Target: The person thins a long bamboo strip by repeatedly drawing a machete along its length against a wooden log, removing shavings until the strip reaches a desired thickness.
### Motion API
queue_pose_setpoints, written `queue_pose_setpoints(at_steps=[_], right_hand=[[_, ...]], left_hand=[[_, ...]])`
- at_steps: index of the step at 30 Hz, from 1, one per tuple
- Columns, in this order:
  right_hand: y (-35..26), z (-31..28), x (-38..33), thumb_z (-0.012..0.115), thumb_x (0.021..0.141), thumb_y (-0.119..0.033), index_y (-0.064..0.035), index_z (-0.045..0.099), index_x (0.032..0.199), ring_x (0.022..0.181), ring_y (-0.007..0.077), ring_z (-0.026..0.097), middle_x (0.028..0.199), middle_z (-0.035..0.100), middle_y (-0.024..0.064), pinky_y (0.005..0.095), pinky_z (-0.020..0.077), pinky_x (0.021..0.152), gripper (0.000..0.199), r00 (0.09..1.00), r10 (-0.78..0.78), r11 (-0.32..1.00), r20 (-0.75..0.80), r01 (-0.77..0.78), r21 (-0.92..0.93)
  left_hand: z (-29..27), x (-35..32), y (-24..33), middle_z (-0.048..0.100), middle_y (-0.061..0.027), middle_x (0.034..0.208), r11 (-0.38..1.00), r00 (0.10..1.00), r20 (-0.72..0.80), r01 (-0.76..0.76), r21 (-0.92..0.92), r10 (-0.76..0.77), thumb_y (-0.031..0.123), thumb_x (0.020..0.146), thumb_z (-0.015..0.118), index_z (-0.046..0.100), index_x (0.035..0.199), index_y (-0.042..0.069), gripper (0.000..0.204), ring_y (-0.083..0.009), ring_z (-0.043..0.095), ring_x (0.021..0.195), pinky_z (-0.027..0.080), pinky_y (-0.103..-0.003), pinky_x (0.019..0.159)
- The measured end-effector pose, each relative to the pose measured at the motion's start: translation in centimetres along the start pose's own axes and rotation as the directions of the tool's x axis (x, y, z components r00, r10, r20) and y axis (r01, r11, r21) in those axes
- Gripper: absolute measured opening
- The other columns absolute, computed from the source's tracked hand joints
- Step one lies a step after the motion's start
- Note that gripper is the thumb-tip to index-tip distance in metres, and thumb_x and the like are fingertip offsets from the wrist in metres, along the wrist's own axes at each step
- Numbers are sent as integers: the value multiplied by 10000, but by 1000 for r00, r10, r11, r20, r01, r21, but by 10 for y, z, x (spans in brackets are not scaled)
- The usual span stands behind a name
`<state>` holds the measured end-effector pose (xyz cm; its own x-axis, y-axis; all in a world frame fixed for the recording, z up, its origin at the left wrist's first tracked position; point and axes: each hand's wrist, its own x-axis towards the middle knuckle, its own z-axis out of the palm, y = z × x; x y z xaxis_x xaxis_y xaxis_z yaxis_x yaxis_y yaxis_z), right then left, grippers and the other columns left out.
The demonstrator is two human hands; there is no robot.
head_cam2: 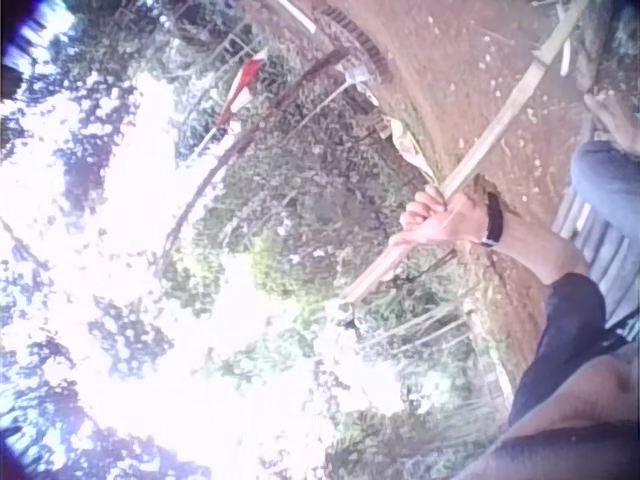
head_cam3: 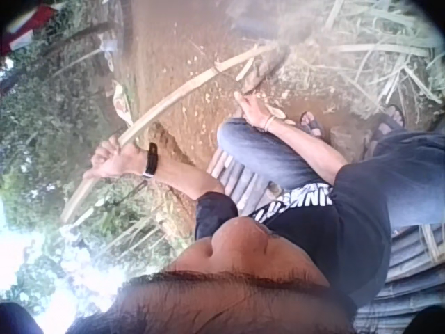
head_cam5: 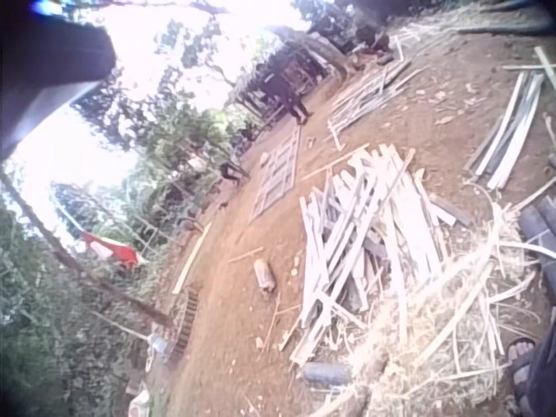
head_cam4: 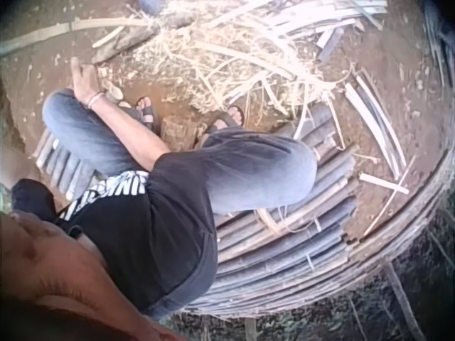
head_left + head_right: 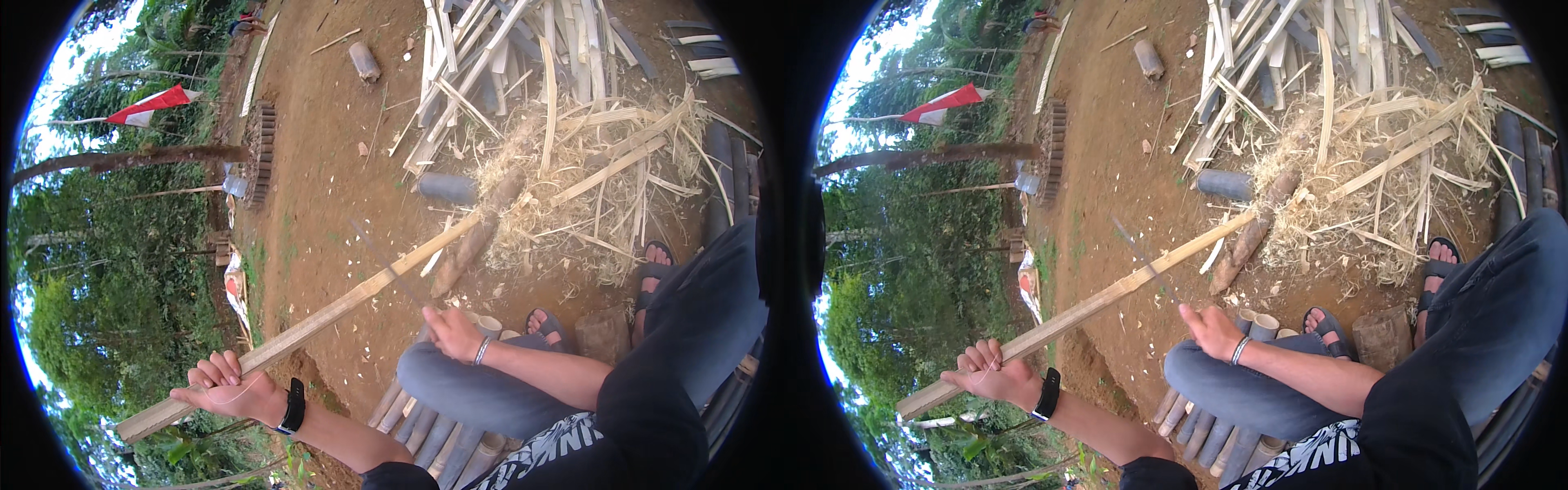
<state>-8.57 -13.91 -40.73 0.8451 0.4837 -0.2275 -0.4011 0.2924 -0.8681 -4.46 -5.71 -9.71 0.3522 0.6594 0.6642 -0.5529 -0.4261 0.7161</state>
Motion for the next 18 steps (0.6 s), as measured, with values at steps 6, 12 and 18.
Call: queue_pose_setpoints(at_steps=[6,12,18], right_hand=[[32,-38,16,338,911,-638,-51,500,471,376,191,489,425,466,70,408,377,411,751,997,-55,974,-48,44,-220],[40,-23,15,332,920,-627,-64,439,428,352,179,422,377,398,50,387,324,370,755,995,35,999,-91,-36,-20],[67,-45,20,324,918,-641,-81,435,446,350,159,386,396,400,41,389,287,369,741,996,-59,973,-65,43,-227]], left_hand=[[8,-2,0,178,29,498,1000,1000,21,4,-24,-4,530,980,299,217,586,163,545,-82,167,411,137,-216,369],[4,2,5,192,29,481,1000,1000,27,-5,-8,5,537,974,320,219,568,167,558,-79,173,398,149,-212,360],[0,9,-5,210,25,494,999,997,63,38,-34,-35,515,977,342,252,575,155,547,-81,194,403,159,-218,356]])
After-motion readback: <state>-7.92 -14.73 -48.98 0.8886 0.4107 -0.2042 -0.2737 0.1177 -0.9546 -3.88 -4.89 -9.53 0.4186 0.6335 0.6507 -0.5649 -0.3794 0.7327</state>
